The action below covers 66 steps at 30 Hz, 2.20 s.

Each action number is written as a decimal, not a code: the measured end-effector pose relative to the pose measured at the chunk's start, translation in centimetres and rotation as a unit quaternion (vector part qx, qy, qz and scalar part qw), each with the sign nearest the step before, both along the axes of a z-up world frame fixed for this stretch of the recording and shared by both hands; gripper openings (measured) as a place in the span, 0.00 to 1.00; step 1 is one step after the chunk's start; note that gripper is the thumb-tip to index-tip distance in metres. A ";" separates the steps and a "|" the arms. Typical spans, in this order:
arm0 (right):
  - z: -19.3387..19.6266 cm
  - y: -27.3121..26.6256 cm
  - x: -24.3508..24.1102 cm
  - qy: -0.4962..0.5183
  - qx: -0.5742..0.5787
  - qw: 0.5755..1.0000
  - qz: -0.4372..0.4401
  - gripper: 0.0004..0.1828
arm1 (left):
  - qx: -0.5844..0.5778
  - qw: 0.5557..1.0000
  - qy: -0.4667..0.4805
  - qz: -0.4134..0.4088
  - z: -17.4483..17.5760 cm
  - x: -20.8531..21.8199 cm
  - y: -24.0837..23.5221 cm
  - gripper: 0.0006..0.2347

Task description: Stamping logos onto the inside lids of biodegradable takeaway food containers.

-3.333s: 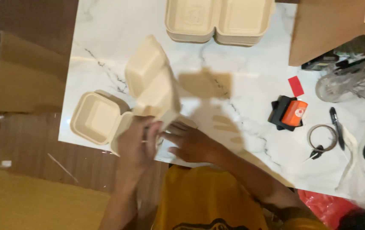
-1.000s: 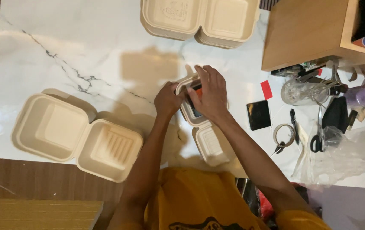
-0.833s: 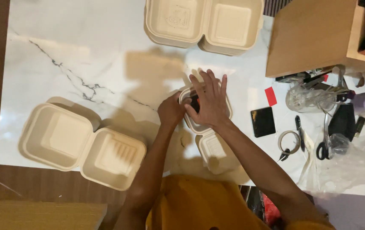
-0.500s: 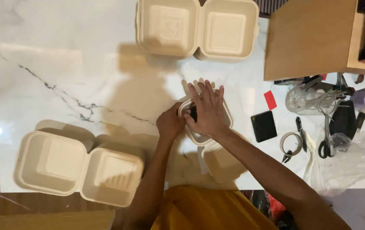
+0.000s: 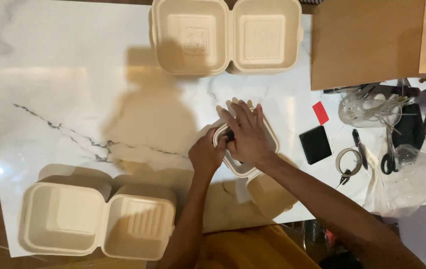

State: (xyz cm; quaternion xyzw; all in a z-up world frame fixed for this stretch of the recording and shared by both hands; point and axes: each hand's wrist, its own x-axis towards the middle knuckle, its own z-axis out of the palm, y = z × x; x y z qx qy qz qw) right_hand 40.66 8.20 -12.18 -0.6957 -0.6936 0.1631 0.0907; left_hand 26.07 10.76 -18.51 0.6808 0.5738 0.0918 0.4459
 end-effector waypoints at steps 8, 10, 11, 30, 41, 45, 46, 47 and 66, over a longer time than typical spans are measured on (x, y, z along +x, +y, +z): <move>2.7 1.0 -0.4 0.058 -0.092 0.992 -0.062 0.47 | 0.048 0.999 0.000 -0.007 -0.6 0.0 0.0 0.14; 2.6 0.9 -0.2 0.100 -0.129 0.984 -0.065 0.45 | 0.059 0.998 0.007 -0.010 -0.4 -0.1 -0.1 0.14; 1.8 0.5 0.0 0.094 -0.089 0.991 -0.045 0.45 | 0.043 0.999 0.004 -0.009 -0.3 -0.1 -0.1 0.13; 1.0 -1.0 0.3 0.120 -0.022 0.982 -0.144 0.48 | 0.165 0.986 -0.021 0.006 -1.5 0.3 -0.9 0.19; 3.5 -12.4 17.2 0.136 0.195 0.935 -0.264 0.52 | 0.087 0.992 -0.087 0.022 -0.3 -0.9 -1.4 0.24; -1.6 -15.9 21.1 0.068 0.190 0.944 -0.260 0.54 | 0.064 0.987 -0.141 0.053 1.5 -1.2 -1.2 0.23; -1.9 -16.3 20.9 0.070 0.193 0.945 -0.254 0.54 | 0.069 0.986 -0.142 0.058 1.9 -1.2 -1.0 0.23; -2.1 -16.7 20.6 0.065 0.171 0.943 -0.280 0.54 | 0.098 0.977 -0.179 0.065 2.3 -1.3 -0.8 0.23; 1.9 -14.8 6.4 -0.020 0.199 0.946 -0.254 0.33 | -0.048 0.911 -0.347 0.216 6.3 -0.7 13.6 0.30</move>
